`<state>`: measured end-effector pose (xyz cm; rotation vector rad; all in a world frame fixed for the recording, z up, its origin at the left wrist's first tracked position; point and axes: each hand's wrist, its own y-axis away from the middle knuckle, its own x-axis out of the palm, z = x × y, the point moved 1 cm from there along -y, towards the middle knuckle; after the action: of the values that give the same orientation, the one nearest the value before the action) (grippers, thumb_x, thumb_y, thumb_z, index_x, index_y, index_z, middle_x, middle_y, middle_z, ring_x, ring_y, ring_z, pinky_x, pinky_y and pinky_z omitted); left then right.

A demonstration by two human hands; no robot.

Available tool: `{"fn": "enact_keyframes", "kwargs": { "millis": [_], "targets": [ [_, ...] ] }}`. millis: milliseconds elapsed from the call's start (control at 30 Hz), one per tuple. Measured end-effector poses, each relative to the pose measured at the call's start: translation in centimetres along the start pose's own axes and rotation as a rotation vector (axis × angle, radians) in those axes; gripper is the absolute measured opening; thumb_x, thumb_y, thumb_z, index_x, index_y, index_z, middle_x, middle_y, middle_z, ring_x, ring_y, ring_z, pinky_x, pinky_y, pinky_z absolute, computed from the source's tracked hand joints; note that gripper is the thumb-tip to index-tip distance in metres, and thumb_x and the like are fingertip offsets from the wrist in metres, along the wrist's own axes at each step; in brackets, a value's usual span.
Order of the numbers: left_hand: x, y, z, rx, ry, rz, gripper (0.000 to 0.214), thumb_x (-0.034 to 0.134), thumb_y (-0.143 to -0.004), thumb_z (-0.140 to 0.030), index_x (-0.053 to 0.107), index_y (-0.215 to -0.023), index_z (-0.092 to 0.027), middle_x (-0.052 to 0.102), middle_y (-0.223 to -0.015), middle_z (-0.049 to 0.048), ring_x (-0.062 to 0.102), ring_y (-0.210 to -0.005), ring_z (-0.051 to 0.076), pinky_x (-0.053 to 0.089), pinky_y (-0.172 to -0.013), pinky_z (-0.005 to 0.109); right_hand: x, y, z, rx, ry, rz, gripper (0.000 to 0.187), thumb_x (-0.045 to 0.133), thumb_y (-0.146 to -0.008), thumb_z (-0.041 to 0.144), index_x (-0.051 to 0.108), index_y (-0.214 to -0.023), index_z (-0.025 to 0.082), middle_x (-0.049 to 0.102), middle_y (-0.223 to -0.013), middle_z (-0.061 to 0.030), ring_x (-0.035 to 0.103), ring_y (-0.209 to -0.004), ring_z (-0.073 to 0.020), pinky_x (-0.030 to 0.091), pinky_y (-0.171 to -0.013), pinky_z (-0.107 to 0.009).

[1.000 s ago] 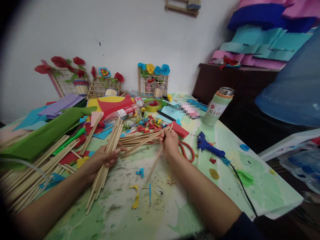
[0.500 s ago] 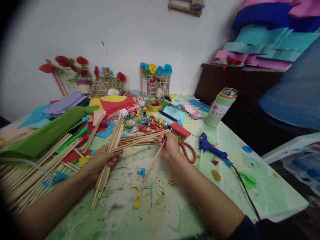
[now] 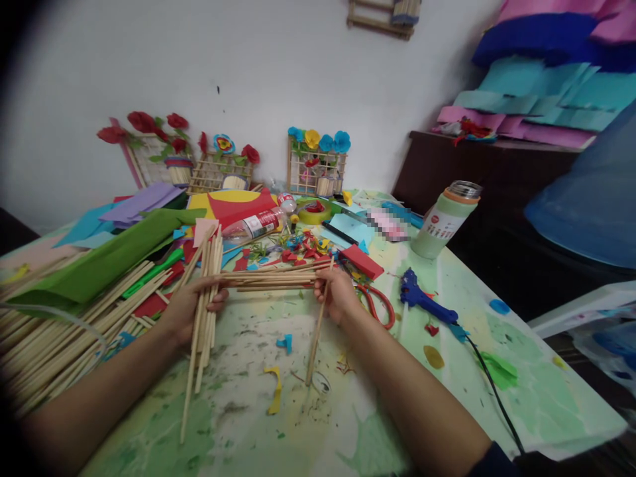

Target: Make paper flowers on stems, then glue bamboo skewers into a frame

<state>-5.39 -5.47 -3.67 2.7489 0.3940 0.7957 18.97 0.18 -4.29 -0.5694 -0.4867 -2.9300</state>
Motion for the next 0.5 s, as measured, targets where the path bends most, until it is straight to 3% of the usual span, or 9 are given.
{"fn": "enact_keyframes", "kwargs": {
  "millis": [233, 400, 500],
  "targets": [
    [-0.5, -0.5, 0.3, 0.063, -0.013, -0.039, 0.006, 0.053, -0.081, -0.014, 0.048, -0.077, -0.014, 0.054, -0.061, -0.0009, 0.039, -0.034, 0.002, 0.028, -0.027, 0.008, -0.2, 0.1, -0.3, 0.045, 0.174, 0.058, 0.01, 0.057, -0.064, 0.017, 0.05, -0.058, 0.016, 0.049, -0.044, 0.0039, 0.043, -0.033, -0.0063, 0.031, -0.03, -0.015],
    [-0.5, -0.4, 0.0, 0.018, 0.047, -0.022, 0.009, 0.049, -0.084, -0.012, 0.047, -0.075, -0.014, 0.05, -0.057, -0.0027, 0.038, -0.033, 0.001, 0.027, -0.027, 0.008, -0.6, 0.2, 0.1, 0.065, 0.325, 0.13, 0.015, 0.057, -0.066, 0.018, 0.048, -0.053, 0.017, 0.045, -0.039, 0.005, 0.037, -0.029, -0.006, 0.025, -0.026, -0.016],
    [-0.6, -0.5, -0.6, 0.094, 0.066, -0.042, 0.01, 0.048, -0.086, -0.016, 0.047, -0.076, -0.014, 0.049, -0.057, -0.003, 0.037, -0.034, 0.001, 0.026, -0.028, 0.008, -1.0, 0.3, 1.0, 0.048, 0.406, 0.179, 0.014, 0.061, -0.065, 0.016, 0.052, -0.055, 0.016, 0.049, -0.041, 0.0045, 0.036, -0.03, -0.005, 0.022, -0.027, -0.015]
  ]
}}
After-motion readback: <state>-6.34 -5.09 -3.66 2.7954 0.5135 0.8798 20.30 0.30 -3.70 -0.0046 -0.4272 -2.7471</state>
